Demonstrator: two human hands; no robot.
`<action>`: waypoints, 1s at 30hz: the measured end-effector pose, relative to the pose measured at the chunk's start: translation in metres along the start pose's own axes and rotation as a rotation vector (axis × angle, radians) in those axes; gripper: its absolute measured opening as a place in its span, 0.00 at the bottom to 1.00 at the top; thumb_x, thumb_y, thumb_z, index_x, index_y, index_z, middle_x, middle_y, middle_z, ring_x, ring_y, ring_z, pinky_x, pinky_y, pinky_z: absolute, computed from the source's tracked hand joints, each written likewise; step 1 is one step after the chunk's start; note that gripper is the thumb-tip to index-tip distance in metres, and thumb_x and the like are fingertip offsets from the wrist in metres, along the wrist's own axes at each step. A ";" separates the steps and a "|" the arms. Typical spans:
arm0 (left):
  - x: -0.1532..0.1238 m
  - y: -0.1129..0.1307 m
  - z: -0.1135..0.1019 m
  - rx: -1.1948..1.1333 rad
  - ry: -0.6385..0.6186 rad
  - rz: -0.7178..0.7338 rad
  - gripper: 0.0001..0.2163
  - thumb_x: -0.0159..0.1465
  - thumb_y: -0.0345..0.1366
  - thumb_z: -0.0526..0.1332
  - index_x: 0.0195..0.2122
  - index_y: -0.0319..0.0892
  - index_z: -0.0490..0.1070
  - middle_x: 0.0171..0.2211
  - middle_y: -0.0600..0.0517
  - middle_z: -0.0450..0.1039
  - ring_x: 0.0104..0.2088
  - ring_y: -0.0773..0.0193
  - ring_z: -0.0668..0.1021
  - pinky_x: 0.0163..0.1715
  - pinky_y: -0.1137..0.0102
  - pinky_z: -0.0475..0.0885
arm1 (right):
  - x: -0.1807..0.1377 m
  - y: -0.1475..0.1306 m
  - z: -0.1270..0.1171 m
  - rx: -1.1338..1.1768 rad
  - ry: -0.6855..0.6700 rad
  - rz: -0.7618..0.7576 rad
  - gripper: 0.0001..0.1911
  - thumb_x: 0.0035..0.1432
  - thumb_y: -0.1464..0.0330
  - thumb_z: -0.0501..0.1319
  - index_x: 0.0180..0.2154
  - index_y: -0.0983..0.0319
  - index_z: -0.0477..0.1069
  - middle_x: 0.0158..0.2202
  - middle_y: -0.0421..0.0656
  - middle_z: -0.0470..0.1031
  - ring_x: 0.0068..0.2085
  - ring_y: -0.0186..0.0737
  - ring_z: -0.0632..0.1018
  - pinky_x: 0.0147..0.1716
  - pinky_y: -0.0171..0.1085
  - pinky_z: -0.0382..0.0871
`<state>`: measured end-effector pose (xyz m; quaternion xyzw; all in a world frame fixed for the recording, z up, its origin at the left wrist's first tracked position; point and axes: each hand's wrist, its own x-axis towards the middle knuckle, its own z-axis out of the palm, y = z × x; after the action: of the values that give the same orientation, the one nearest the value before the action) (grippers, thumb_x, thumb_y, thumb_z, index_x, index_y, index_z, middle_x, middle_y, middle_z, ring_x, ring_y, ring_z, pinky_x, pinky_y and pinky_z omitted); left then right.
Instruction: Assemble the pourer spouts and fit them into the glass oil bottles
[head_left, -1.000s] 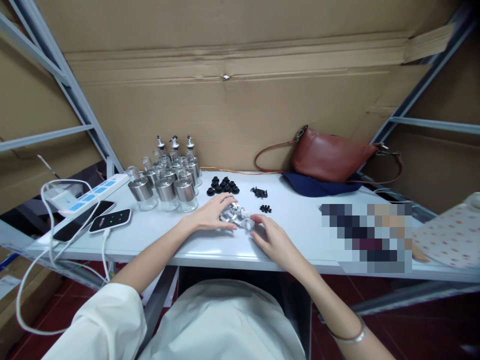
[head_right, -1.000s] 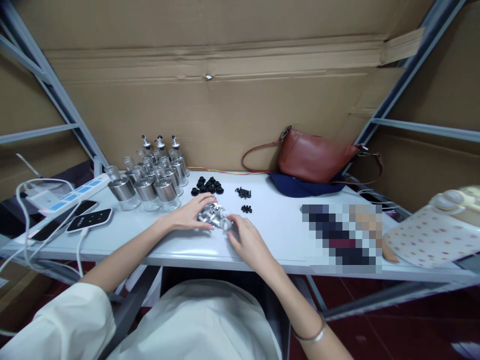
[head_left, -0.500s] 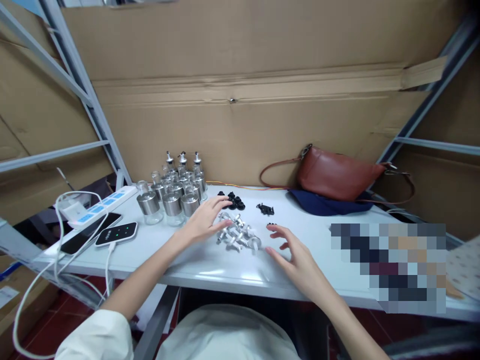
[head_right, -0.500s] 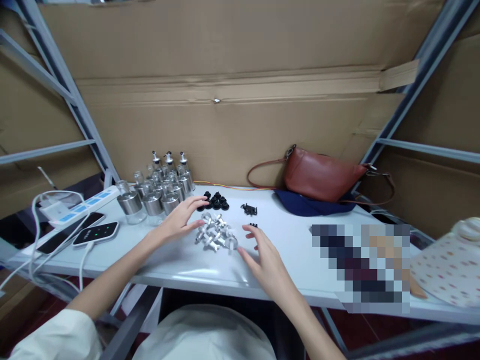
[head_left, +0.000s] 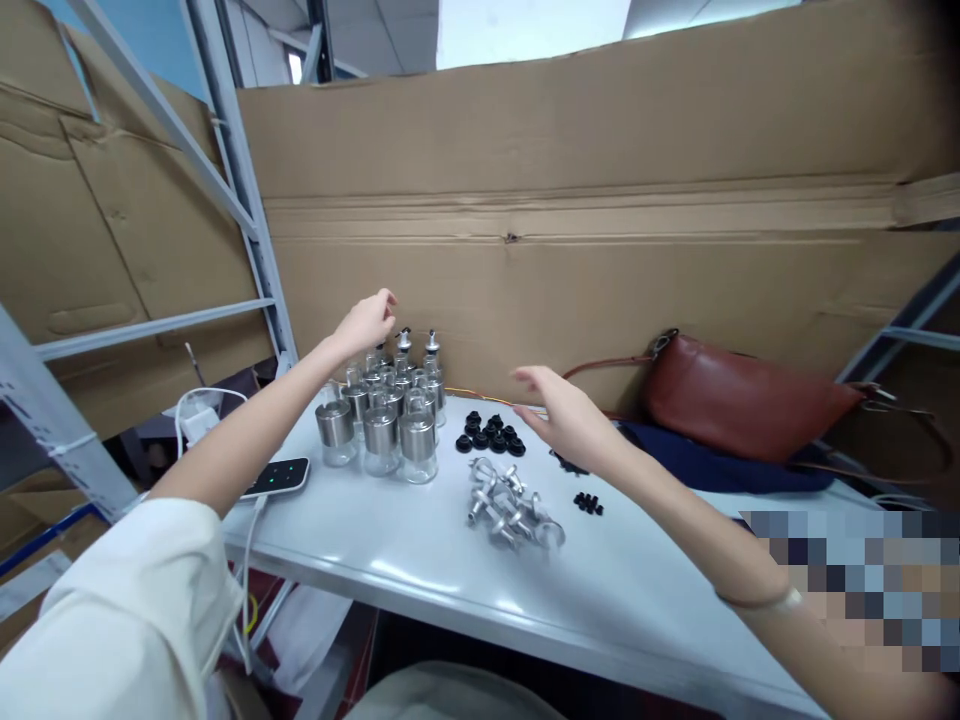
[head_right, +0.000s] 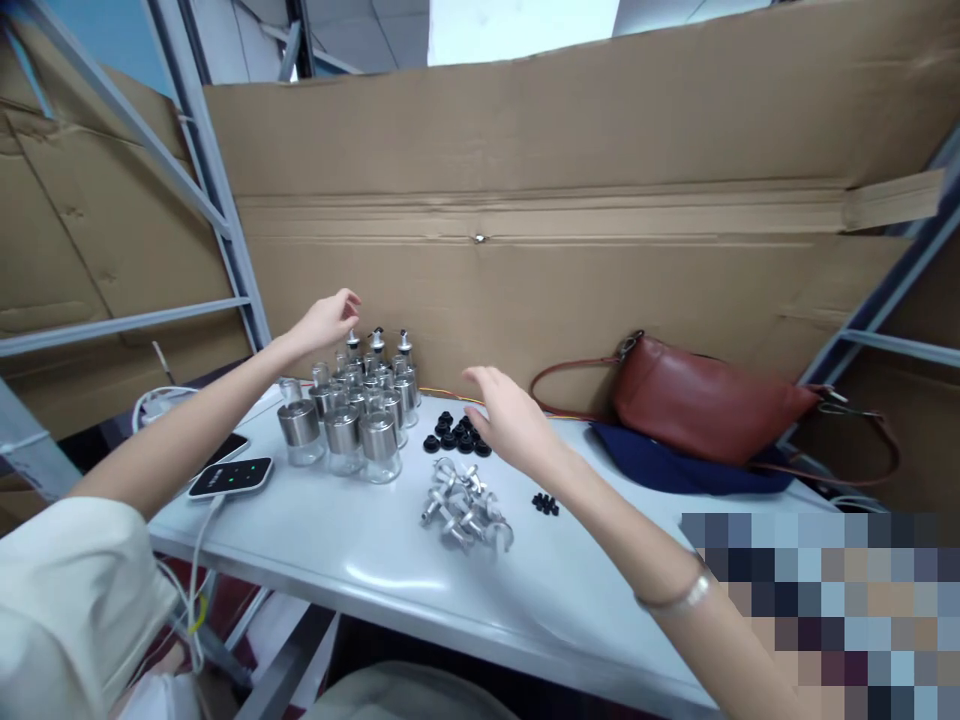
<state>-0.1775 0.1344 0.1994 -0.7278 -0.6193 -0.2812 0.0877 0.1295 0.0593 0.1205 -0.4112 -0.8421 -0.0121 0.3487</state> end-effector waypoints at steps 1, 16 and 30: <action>0.007 -0.004 0.002 0.017 -0.019 -0.020 0.16 0.60 0.27 0.54 0.50 0.38 0.64 0.43 0.43 0.74 0.44 0.58 0.75 0.47 0.64 0.68 | 0.015 0.001 0.005 -0.044 -0.015 -0.019 0.18 0.55 0.71 0.57 0.49 0.59 0.63 0.49 0.50 0.70 0.46 0.49 0.75 0.46 0.48 0.69; 0.062 -0.044 0.061 0.052 -0.300 -0.218 0.20 0.55 0.37 0.67 0.48 0.35 0.69 0.50 0.40 0.71 0.50 0.52 0.74 0.49 0.61 0.69 | 0.157 0.030 0.129 0.235 -0.046 0.289 0.11 0.61 0.74 0.53 0.44 0.68 0.68 0.47 0.53 0.74 0.48 0.40 0.74 0.49 0.40 0.65; 0.067 -0.047 0.098 -0.013 -0.316 -0.056 0.19 0.50 0.30 0.67 0.44 0.38 0.68 0.48 0.42 0.72 0.49 0.51 0.74 0.49 0.65 0.67 | 0.198 0.046 0.170 0.538 -0.090 0.410 0.18 0.46 0.75 0.67 0.42 0.69 0.71 0.37 0.50 0.79 0.35 0.39 0.79 0.38 0.39 0.74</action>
<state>-0.1879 0.2483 0.1424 -0.7460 -0.6436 -0.1694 -0.0232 -0.0193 0.2779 0.0975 -0.4653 -0.7296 0.2989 0.4024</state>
